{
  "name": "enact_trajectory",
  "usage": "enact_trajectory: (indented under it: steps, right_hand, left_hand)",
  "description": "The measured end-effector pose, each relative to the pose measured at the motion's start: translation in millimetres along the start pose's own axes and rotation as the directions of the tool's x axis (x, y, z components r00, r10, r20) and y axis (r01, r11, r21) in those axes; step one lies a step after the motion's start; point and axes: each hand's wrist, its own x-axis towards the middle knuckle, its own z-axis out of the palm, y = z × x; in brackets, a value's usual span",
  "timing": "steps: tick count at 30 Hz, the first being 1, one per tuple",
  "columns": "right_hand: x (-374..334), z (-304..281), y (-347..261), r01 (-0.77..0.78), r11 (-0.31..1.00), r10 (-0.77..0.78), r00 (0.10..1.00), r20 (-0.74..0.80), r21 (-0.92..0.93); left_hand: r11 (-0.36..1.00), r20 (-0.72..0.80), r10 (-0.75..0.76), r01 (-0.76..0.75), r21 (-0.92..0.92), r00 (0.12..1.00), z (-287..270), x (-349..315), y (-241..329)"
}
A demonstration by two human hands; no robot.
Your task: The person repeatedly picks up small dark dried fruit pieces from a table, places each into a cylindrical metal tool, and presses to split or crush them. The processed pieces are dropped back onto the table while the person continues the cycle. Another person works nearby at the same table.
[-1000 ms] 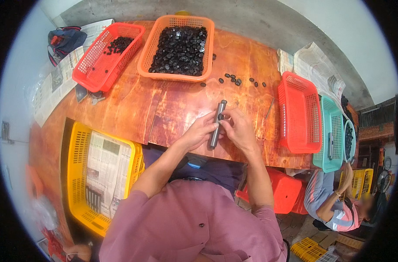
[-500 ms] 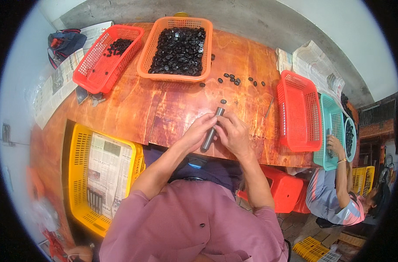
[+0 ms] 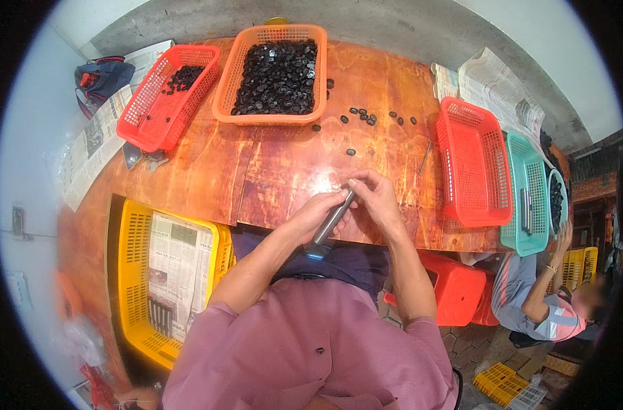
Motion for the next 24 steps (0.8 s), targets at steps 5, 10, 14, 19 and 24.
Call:
enact_trajectory:
  steps: [5,10,14,19,24]
  right_hand:
    - [-0.7,-0.1,-1.3,0.011,0.996,-0.011,1.000,0.000,0.089]
    - [14.3,-11.1,0.3,-0.047,0.999,0.047,0.999,0.003,0.019]
    - [45.1,-16.7,2.2,-0.077,0.996,0.078,0.997,0.007,-0.032]
    - [51.5,-11.4,-14.4,-0.036,0.998,0.028,0.990,-0.138,-0.059]
    - [32.4,-15.5,-33.0,-0.008,0.951,0.042,0.994,0.102,-0.310]
  left_hand:
    - [0.996,-0.014,0.037,-0.036,0.087,0.999,0.5,4.8,0.4]
    - [0.994,-0.077,0.050,-0.042,0.098,0.996,1.7,1.8,6.0]
    - [0.993,-0.114,0.095,-0.086,0.080,0.989,-4.9,-4.3,6.0]
    - [0.989,-0.072,0.121,-0.114,0.091,0.990,-13.0,-8.2,6.7]
    - [0.954,0.002,0.177,-0.172,0.244,0.984,-7.6,-3.7,11.3]
